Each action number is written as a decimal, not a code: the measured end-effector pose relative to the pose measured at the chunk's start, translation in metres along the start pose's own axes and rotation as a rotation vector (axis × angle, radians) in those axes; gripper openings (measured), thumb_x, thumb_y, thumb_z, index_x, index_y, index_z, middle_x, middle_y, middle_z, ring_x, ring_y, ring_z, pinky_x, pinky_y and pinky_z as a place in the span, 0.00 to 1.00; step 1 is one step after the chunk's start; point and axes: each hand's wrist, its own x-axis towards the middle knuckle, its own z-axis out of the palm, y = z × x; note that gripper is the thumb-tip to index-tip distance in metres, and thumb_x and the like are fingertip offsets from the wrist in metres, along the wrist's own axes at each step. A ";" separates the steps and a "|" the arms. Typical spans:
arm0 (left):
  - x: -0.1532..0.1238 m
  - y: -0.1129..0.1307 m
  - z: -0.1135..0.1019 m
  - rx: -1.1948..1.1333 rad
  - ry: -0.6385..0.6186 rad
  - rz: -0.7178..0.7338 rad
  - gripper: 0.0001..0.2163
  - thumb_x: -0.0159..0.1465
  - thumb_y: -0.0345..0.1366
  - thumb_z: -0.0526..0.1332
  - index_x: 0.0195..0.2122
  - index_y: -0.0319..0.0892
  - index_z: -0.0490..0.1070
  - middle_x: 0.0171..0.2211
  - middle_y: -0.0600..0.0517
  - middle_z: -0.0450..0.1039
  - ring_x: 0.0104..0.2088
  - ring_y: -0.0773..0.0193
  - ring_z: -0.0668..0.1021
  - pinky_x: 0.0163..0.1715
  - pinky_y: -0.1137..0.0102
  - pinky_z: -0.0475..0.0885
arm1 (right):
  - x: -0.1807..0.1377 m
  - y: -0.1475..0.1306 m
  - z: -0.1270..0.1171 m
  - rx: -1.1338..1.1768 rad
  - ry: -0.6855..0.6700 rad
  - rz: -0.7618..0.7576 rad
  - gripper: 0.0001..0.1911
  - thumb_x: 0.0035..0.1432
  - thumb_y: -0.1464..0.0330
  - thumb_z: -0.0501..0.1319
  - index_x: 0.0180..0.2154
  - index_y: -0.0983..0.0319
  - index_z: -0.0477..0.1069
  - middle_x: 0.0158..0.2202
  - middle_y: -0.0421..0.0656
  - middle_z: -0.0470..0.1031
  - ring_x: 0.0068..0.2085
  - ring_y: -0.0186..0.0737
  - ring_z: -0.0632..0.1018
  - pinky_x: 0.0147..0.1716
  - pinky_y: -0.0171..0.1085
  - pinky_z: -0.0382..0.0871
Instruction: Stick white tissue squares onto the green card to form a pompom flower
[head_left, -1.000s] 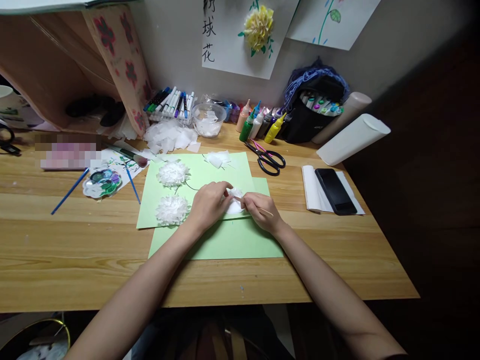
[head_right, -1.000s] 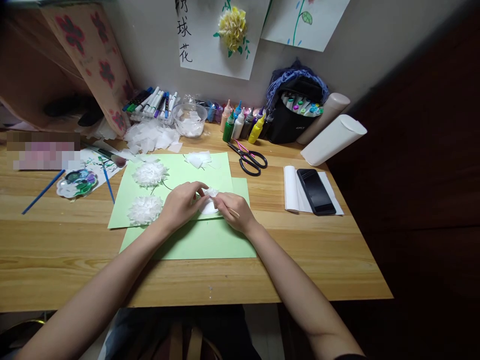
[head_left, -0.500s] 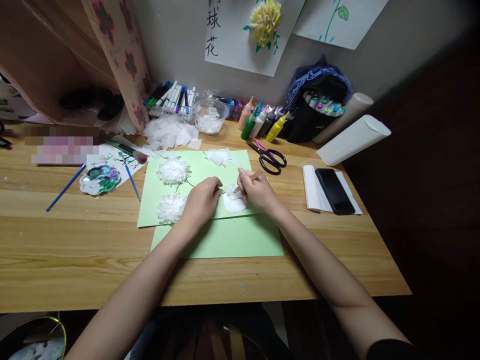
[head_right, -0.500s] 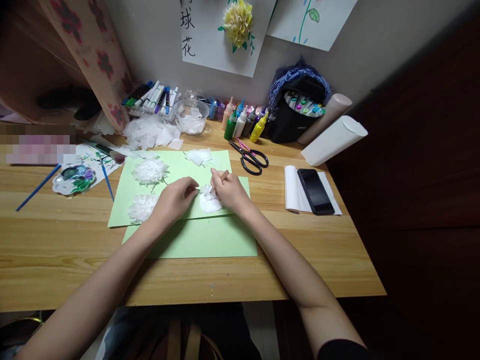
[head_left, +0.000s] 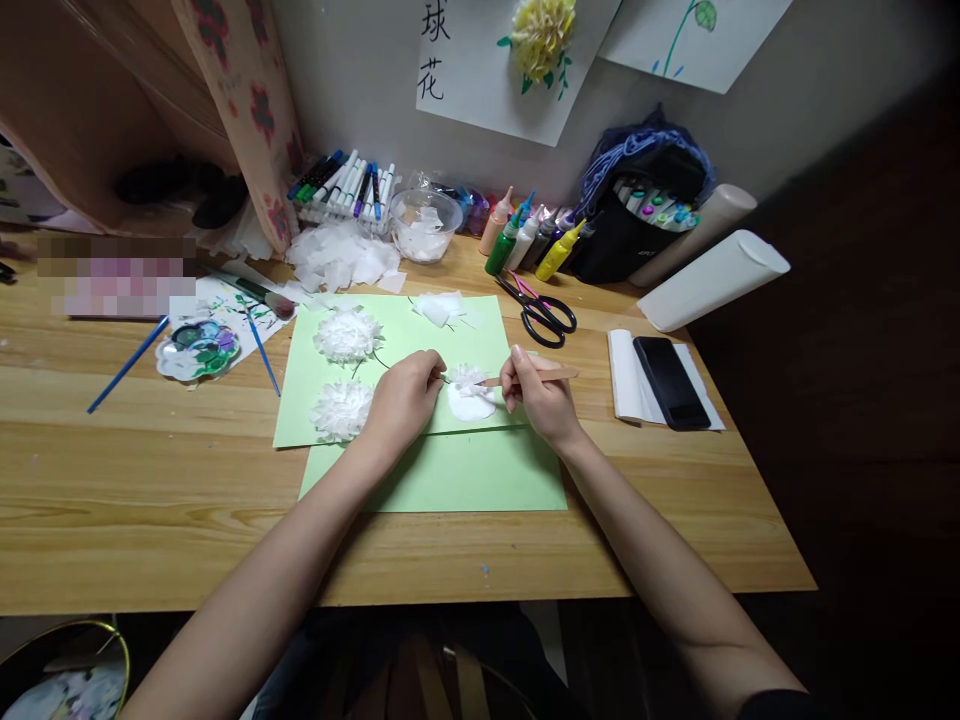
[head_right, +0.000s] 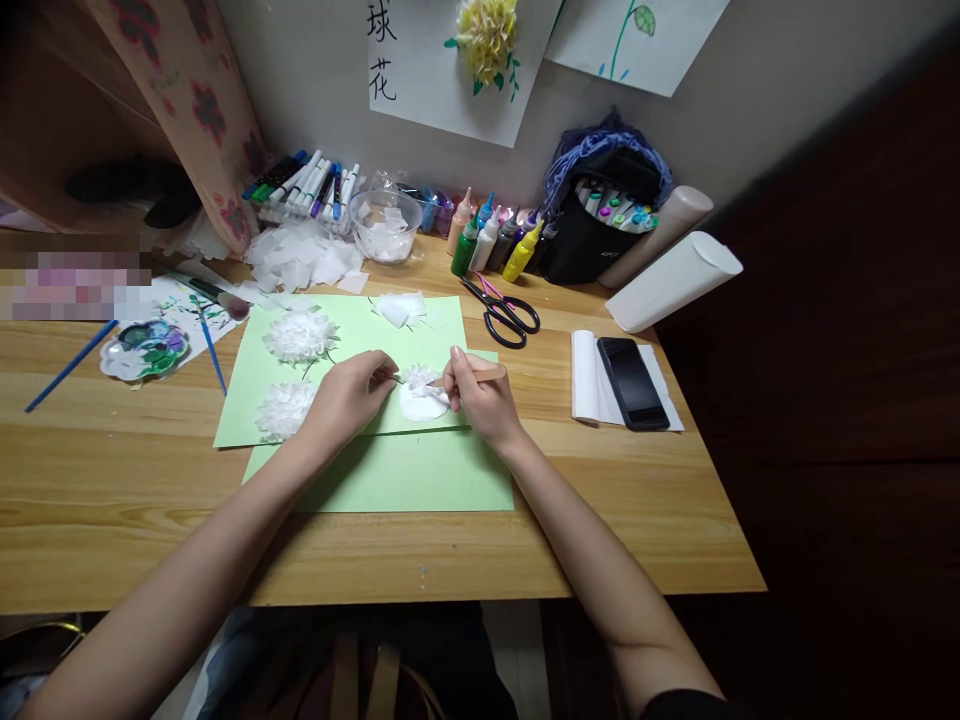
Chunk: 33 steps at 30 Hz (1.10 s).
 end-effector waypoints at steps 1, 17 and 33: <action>-0.001 0.002 -0.002 0.006 0.000 -0.009 0.05 0.60 0.29 0.55 0.34 0.42 0.69 0.32 0.52 0.74 0.33 0.63 0.74 0.31 0.70 0.65 | -0.002 0.001 -0.001 0.003 0.008 -0.008 0.26 0.62 0.52 0.50 0.19 0.61 0.64 0.14 0.37 0.62 0.16 0.31 0.66 0.19 0.34 0.58; -0.004 0.020 0.015 0.294 0.032 0.118 0.07 0.61 0.36 0.56 0.31 0.44 0.72 0.31 0.53 0.71 0.32 0.64 0.73 0.24 0.69 0.58 | -0.014 0.013 -0.006 0.003 0.042 -0.069 0.26 0.65 0.56 0.48 0.18 0.61 0.64 0.13 0.36 0.62 0.15 0.29 0.65 0.18 0.33 0.58; -0.005 0.021 0.014 0.219 0.033 0.104 0.06 0.59 0.39 0.58 0.35 0.44 0.70 0.34 0.53 0.73 0.35 0.63 0.74 0.27 0.71 0.61 | -0.014 0.016 0.002 -0.081 -0.049 -0.157 0.22 0.66 0.59 0.47 0.23 0.61 0.65 0.17 0.36 0.63 0.20 0.31 0.67 0.24 0.34 0.60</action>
